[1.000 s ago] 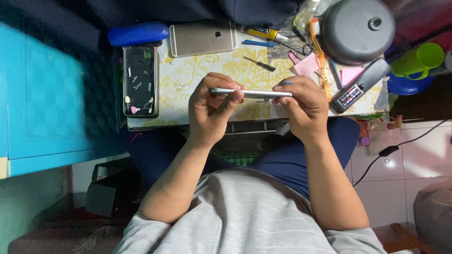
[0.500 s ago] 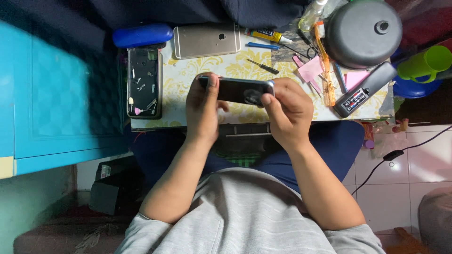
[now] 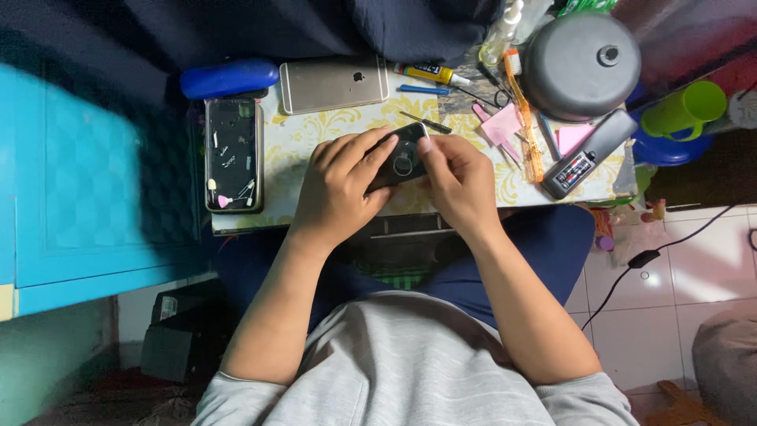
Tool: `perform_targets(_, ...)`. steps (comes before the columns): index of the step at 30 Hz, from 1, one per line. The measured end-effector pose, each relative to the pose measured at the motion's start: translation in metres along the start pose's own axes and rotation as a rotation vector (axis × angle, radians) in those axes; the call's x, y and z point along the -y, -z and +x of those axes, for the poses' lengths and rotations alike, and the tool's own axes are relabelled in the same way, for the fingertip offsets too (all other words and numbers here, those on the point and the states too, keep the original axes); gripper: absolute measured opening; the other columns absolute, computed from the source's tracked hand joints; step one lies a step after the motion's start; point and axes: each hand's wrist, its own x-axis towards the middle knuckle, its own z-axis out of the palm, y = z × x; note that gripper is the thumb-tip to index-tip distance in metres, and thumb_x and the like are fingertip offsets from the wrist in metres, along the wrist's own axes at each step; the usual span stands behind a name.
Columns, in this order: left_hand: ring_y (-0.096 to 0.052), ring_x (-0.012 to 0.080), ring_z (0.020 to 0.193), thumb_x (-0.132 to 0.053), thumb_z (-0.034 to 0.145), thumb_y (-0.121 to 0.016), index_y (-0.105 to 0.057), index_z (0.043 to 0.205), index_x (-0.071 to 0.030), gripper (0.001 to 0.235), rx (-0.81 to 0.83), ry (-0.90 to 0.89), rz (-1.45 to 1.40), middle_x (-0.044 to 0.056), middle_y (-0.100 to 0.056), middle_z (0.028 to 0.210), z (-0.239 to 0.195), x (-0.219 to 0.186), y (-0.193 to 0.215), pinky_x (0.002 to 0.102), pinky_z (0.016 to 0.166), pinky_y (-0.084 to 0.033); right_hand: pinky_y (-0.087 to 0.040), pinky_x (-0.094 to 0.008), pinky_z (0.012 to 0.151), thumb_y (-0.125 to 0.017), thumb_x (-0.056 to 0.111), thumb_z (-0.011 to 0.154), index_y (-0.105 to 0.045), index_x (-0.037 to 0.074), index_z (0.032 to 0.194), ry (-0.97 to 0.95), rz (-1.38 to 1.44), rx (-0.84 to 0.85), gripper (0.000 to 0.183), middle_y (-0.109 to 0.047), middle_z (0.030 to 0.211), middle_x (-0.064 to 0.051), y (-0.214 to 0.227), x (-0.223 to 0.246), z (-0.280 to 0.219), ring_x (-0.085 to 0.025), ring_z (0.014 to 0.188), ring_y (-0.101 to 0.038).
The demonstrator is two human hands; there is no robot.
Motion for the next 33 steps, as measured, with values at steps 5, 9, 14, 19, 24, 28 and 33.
perform_targets(5, -0.061, 0.0277, 0.119, -0.029, 0.086, -0.087, -0.068, 0.133, -0.008, 0.055, 0.033, -0.014, 0.043, 0.009, -0.064, 0.133, -0.001, 0.014, 0.004, 0.043, 0.093, -0.047, -0.057, -0.039, 0.074, -0.064, -0.002, 0.104, -0.075, 0.001, 0.124, 0.267, -0.146, -0.144, 0.023, -0.073, 0.097, -0.022, 0.021, -0.013, -0.001, -0.030, 0.090, -0.072)
perform_targets(9, -0.058, 0.0297, 0.120, -0.033, 0.092, -0.078, -0.070, 0.130, -0.007, 0.048, 0.072, 0.053, 0.003, 0.010, -0.066, 0.128, -0.006, 0.021, 0.002, 0.044, 0.094, -0.043, -0.058, -0.032, 0.066, -0.071, -0.008, 0.098, -0.067, -0.003, 0.132, 0.142, -0.097, -0.150, 0.035, -0.070, 0.090, -0.018, 0.037, -0.024, -0.008, -0.021, 0.084, -0.070)
perform_targets(14, -0.054, 0.0302, 0.125, -0.039, 0.097, -0.065, -0.066, 0.134, -0.007, 0.049, 0.097, 0.093, 0.052, 0.011, -0.063, 0.133, -0.011, 0.017, -0.002, 0.046, 0.096, -0.037, -0.058, -0.030, 0.064, -0.073, -0.003, 0.097, -0.075, 0.003, 0.111, 0.120, -0.169, -0.190, 0.016, -0.075, 0.092, -0.013, 0.039, 0.014, -0.013, -0.020, 0.081, -0.071)
perform_targets(19, -0.050, 0.0300, 0.129, -0.035, 0.096, -0.061, -0.067, 0.134, -0.009, 0.046, 0.122, 0.095, 0.105, 0.010, -0.062, 0.136, -0.008, 0.010, 0.002, 0.047, 0.101, -0.035, -0.053, -0.027, 0.062, -0.079, -0.002, 0.091, -0.082, 0.013, 0.105, 0.162, -0.315, -0.234, 0.020, -0.074, 0.091, -0.008, 0.032, 0.014, -0.011, -0.018, 0.080, -0.068)
perform_targets(24, -0.048, 0.0289, 0.133, -0.045, 0.095, -0.066, -0.069, 0.128, -0.017, 0.044, -0.056, 0.028, 0.087, 0.003, -0.062, 0.135, 0.003, -0.010, 0.002, 0.050, 0.105, -0.032, -0.035, -0.019, 0.035, -0.084, 0.011, 0.089, -0.080, 0.012, 0.095, -0.016, -0.267, -0.197, 0.007, -0.072, 0.066, -0.004, 0.023, 0.006, -0.006, -0.004, 0.041, -0.048)
perform_targets(28, -0.051, 0.0271, 0.127, -0.039, 0.088, -0.074, -0.074, 0.119, -0.019, 0.037, -0.026, 0.089, 0.185, 0.000, -0.065, 0.123, -0.001, 0.009, -0.009, 0.049, 0.100, -0.035, -0.050, -0.034, 0.056, -0.080, 0.019, 0.089, -0.079, 0.015, 0.098, 0.006, -0.510, -0.112, 0.009, -0.076, 0.077, -0.006, 0.025, 0.009, -0.006, -0.022, 0.066, -0.070)
perform_targets(33, -0.055, 0.0226, 0.123, -0.047, 0.097, -0.066, -0.076, 0.112, -0.020, 0.033, -0.010, 0.150, 0.172, -0.003, -0.068, 0.117, -0.011, 0.022, -0.014, 0.044, 0.096, -0.038, -0.057, -0.038, 0.067, -0.080, 0.017, 0.085, -0.079, 0.016, 0.095, 0.187, -0.838, -0.106, 0.010, -0.073, 0.086, -0.008, 0.029, 0.026, -0.005, -0.029, 0.079, -0.071)
